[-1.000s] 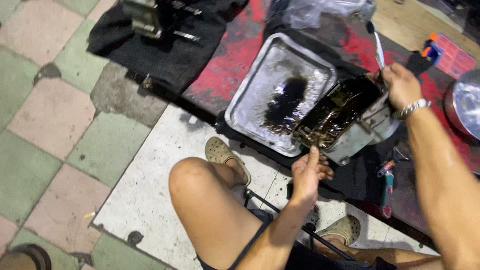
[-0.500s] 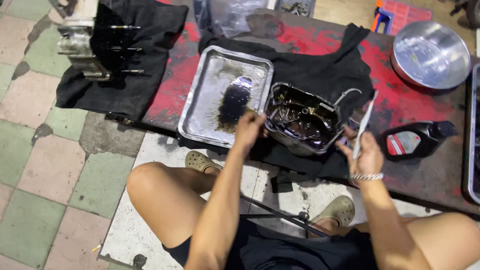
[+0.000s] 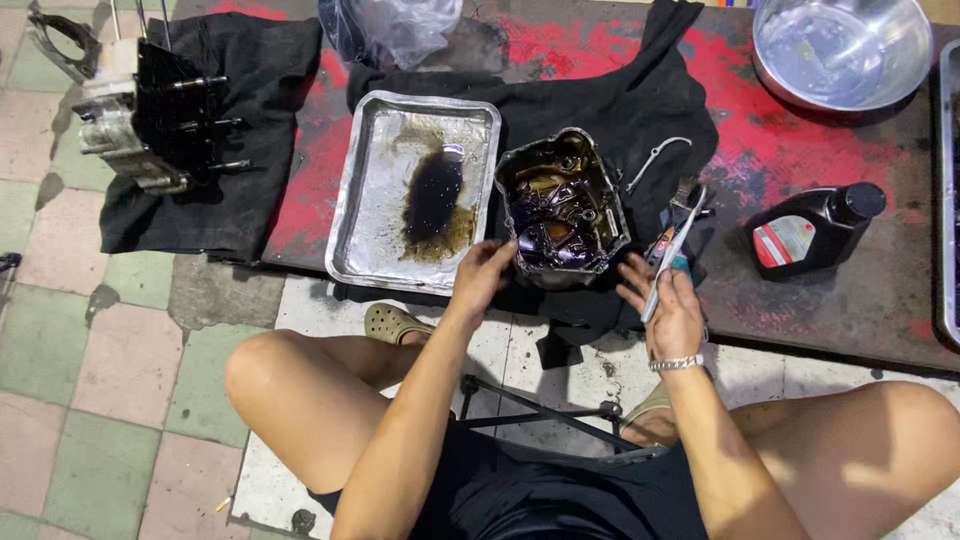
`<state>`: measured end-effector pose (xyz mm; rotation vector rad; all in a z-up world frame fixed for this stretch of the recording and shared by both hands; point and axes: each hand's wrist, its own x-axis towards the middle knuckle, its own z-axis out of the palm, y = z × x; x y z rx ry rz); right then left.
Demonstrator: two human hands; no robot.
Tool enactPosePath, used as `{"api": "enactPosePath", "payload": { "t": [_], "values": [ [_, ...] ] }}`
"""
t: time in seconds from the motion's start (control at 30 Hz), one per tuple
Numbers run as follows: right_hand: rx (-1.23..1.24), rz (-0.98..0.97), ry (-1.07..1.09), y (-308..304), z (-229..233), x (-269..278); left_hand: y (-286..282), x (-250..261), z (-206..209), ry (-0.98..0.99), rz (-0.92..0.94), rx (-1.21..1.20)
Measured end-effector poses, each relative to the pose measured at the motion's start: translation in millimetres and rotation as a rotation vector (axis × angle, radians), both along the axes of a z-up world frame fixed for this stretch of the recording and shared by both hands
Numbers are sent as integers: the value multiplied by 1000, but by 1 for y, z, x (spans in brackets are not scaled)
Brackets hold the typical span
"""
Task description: The person cleans the inside of a metallic engine casing using a toothbrush and a metal scraper. They scrape out dark sludge and deposit it into a nearby metal tray, then use the toothbrush to scrub the interior surfaces.
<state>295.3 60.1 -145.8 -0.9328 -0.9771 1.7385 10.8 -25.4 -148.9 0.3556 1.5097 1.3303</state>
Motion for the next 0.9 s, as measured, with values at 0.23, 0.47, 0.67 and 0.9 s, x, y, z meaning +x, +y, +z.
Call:
{"api": "enactPosePath", "payload": {
  "t": [0.23, 0.47, 0.67, 0.9],
  "values": [
    [18, 16, 15, 21, -1, -10, -16, 33, -29, -456, 82, 54],
    [-13, 6, 33, 23, -9, -9, -4, 39, -13, -317, 182, 112],
    [-152, 79, 166, 0, -21, -8, 21, -3, 69, 212, 43, -43],
    [0, 90, -797, -16, 3, -11, 44, -53, 93, 684, -316, 29]
  ]
}}
